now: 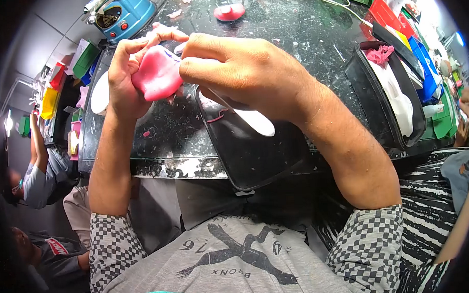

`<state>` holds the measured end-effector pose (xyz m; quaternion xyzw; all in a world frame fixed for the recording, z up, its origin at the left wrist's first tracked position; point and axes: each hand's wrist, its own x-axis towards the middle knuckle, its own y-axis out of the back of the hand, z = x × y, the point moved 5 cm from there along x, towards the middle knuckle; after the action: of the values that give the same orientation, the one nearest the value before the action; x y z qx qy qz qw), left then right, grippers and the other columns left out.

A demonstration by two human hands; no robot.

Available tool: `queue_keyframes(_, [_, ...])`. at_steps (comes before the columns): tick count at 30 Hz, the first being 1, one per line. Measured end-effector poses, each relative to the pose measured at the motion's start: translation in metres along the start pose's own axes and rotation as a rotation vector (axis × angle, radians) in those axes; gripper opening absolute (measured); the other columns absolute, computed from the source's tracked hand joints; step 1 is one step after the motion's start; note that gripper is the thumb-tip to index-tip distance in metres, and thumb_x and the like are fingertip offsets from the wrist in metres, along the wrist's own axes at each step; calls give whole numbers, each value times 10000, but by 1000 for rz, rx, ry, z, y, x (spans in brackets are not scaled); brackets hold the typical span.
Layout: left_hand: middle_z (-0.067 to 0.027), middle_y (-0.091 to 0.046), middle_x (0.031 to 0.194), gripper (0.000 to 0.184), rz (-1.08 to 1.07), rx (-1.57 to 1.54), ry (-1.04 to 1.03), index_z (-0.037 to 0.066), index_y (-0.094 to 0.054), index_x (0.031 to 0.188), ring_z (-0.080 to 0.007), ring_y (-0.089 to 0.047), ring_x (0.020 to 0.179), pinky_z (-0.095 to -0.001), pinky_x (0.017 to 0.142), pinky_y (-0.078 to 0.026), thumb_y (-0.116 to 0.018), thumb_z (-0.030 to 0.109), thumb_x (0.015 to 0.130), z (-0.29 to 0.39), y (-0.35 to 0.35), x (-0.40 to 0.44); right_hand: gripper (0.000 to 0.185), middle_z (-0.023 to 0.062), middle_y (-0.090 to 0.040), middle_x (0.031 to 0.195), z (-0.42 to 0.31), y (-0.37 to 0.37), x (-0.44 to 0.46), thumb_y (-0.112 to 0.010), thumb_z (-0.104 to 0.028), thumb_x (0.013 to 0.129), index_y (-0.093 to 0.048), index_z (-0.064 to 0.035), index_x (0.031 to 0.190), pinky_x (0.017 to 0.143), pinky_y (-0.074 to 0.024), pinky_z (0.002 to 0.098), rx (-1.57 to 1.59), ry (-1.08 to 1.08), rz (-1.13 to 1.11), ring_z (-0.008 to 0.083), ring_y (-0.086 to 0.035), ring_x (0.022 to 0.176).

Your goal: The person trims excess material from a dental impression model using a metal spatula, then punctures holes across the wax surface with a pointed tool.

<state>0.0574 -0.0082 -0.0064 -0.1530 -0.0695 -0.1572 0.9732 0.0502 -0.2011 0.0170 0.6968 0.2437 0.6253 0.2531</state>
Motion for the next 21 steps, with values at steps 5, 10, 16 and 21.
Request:
queue_keyframes(5, [-185, -638, 1215, 365, -32, 47, 10, -32, -618, 996, -240, -680, 1034, -351, 822, -605, -475, 303, 967, 1, 2, -2, 243, 85, -662, 1080, -2, -1, 1, -753, -89, 831, -655, -65, 1051, 740, -606, 381, -17, 14, 26, 301, -716, 915])
queue_keyframes(10, [-265, -547, 1352, 376, 18, 390, -232, 50, -391, 650, -276, -727, 796, -335, 556, -617, -406, 204, 993, 4, 4, -1, 197, 81, -664, 1089, 2, -3, -1, -706, -72, 845, -637, -61, 1030, 740, -598, 369, 39, -51, 42, 296, -715, 910])
queue_keyframes(16, [-272, -527, 1364, 310, 2, 345, -187, 30, -426, 726, -277, -720, 885, -355, 614, -642, -414, 199, 985, -1, 5, -2, 175, 74, -668, 1082, 7, -7, -4, -670, -46, 856, -628, -74, 1023, 760, -588, 362, 52, -97, 94, 297, -714, 913])
queue_keyframes(21, [-257, -517, 1365, 323, 40, 548, -295, 7, -456, 749, -313, -725, 940, -366, 613, -639, -442, 221, 991, -2, 8, -1, 228, 67, -677, 1063, 10, -4, -3, -728, -14, 836, -638, -88, 1032, 765, -589, 360, 104, -132, 134, 298, -716, 930])
